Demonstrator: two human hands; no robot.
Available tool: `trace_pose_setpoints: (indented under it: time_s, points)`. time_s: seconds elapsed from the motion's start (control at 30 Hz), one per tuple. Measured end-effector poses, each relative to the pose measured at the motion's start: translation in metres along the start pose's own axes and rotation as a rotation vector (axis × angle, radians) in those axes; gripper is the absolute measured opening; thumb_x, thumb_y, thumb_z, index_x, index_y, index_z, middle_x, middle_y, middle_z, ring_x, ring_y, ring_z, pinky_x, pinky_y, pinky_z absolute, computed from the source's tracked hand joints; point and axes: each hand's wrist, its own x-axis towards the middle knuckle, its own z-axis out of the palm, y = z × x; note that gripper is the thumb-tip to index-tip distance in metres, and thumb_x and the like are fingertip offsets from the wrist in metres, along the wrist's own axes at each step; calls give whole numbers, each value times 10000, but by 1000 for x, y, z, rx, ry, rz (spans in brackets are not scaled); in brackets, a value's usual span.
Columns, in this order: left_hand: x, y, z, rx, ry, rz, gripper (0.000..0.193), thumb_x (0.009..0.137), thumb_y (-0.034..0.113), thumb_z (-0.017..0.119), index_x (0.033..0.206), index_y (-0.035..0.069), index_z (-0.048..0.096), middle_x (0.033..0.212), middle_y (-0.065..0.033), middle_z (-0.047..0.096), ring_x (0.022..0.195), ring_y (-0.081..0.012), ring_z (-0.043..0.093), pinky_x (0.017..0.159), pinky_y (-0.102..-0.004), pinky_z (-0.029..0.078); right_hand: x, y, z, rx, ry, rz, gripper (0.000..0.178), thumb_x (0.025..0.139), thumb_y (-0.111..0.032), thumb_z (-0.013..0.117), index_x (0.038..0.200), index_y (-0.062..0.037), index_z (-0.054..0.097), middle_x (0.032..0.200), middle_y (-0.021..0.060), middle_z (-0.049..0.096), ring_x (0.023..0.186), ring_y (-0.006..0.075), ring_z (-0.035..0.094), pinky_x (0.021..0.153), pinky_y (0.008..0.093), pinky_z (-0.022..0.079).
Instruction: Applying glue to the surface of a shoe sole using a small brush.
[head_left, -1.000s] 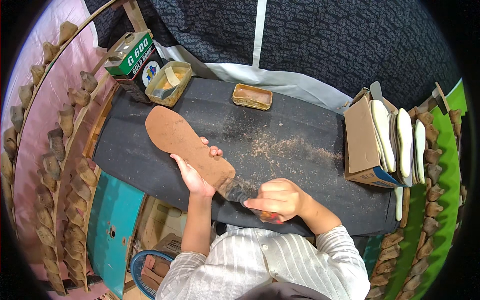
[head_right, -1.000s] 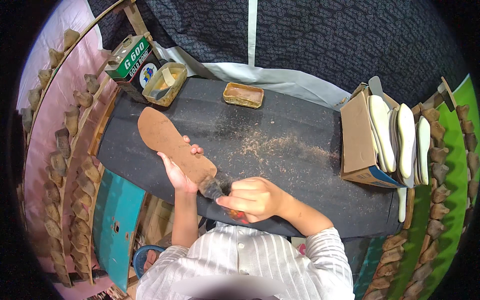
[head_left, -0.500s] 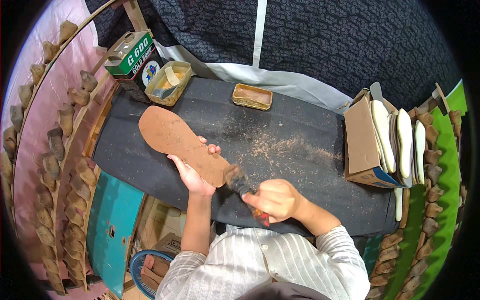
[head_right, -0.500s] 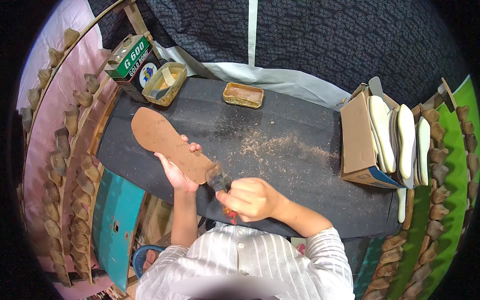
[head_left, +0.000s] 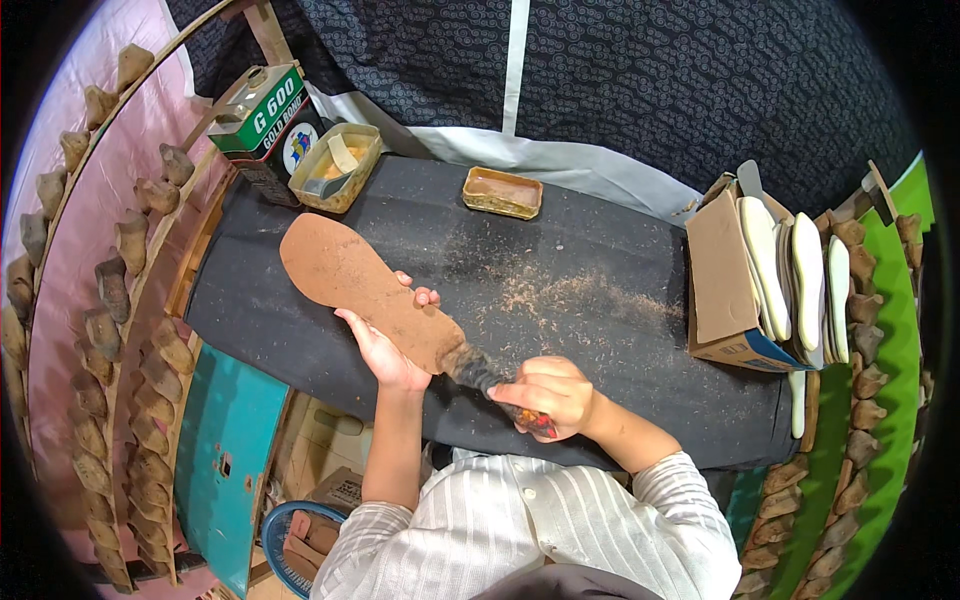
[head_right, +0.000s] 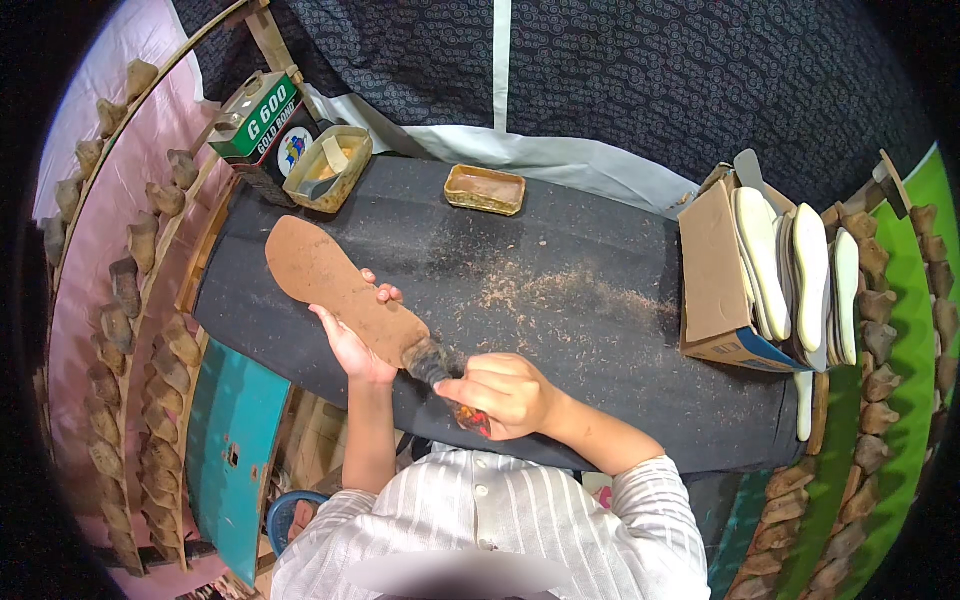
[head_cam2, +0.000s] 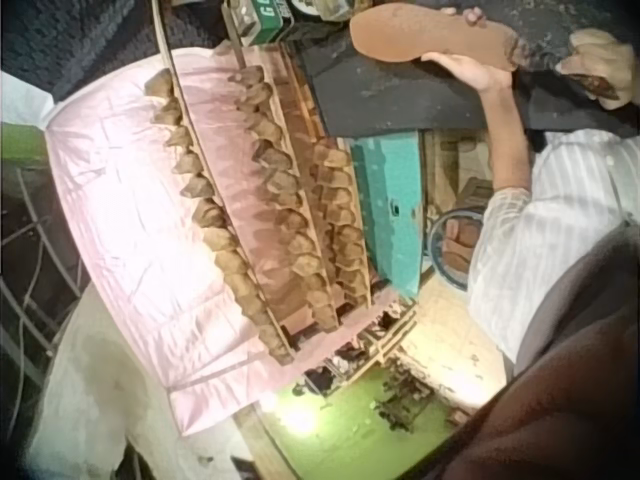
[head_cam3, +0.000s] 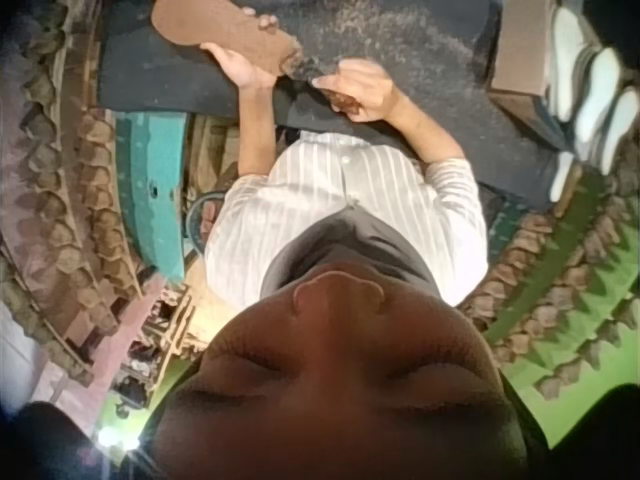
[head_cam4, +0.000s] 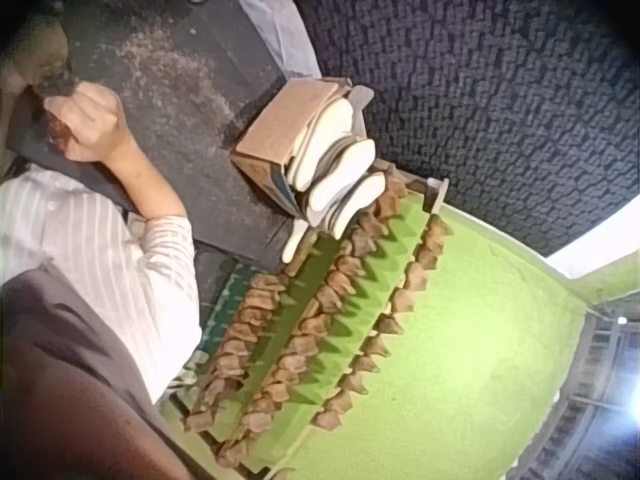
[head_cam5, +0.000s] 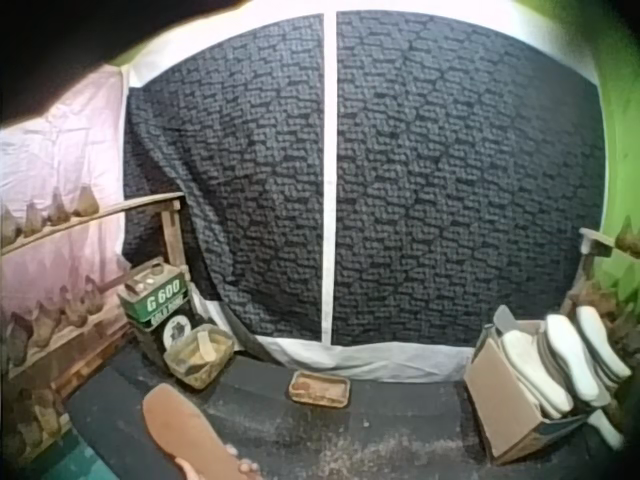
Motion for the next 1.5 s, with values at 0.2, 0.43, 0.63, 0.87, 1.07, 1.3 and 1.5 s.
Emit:
trace_pose_setpoints:
  time_s: [0.2, 0.43, 0.63, 0.87, 1.07, 1.3, 1.5]
  points:
    - [0, 0, -3, 16, -3, 15, 676, 891, 639, 184, 1156, 67, 426, 972, -81, 509, 775, -241, 497, 782, -394, 439, -3, 2, -5, 192, 50, 99, 347, 564, -11, 658, 901, 63, 619, 565, 61, 435, 474, 210, 428, 429, 321, 353]
    - [0, -1, -3, -9, -24, -1, 653, 896, 628, 200, 1186, 85, 418, 979, -82, 504, 782, -244, 498, 797, -396, 439, -9, 6, -10, 97, -65, 51, 396, 525, -72, 634, 897, 61, 641, 671, 110, 596, 500, 207, 511, 440, 311, 389]
    - [-2, 0, -6, -34, -45, -2, 649, 897, 625, 206, 1176, 79, 420, 984, -80, 502, 787, -243, 499, 803, -399, 437, 3, 9, -32, -157, 126, 204, 441, 483, 37, 631, 924, 43, 625, 682, 104, 588, 505, 216, 491, 457, 317, 398]
    - [-3, -2, -4, -31, -17, -37, 666, 892, 634, 202, 1180, 76, 421, 980, -83, 502, 792, -241, 501, 815, -398, 431, 4, 5, -19, 121, -206, -18, 323, 665, -140, 682, 912, 63, 637, 630, 88, 546, 501, 215, 516, 430, 314, 396]
    - [-2, -1, -8, -28, -73, -52, 686, 890, 638, 195, 1181, 59, 423, 991, -84, 507, 848, -255, 526, 843, -399, 428, 8, 15, -34, -289, -2, 87, 444, 474, 2, 688, 911, 41, 616, 586, 66, 473, 477, 212, 453, 427, 326, 367]
    - [-7, -15, -2, 166, -20, -167, 713, 897, 626, 158, 1278, 62, 369, 1189, -133, 506, 1097, -300, 513, 991, -407, 368, 21, 11, -23, -123, 115, 3, 359, 568, -29, 699, 909, 63, 635, 677, 95, 581, 558, 211, 550, 497, 308, 449]
    - [-6, -17, -1, 141, -123, -188, 676, 911, 594, 195, 1328, 83, 344, 1257, -137, 476, 1114, -366, 497, 932, -488, 436, 14, 25, -4, -91, 23, 29, 384, 624, -32, 679, 995, 46, 617, 676, 71, 543, 589, 219, 555, 522, 313, 456]
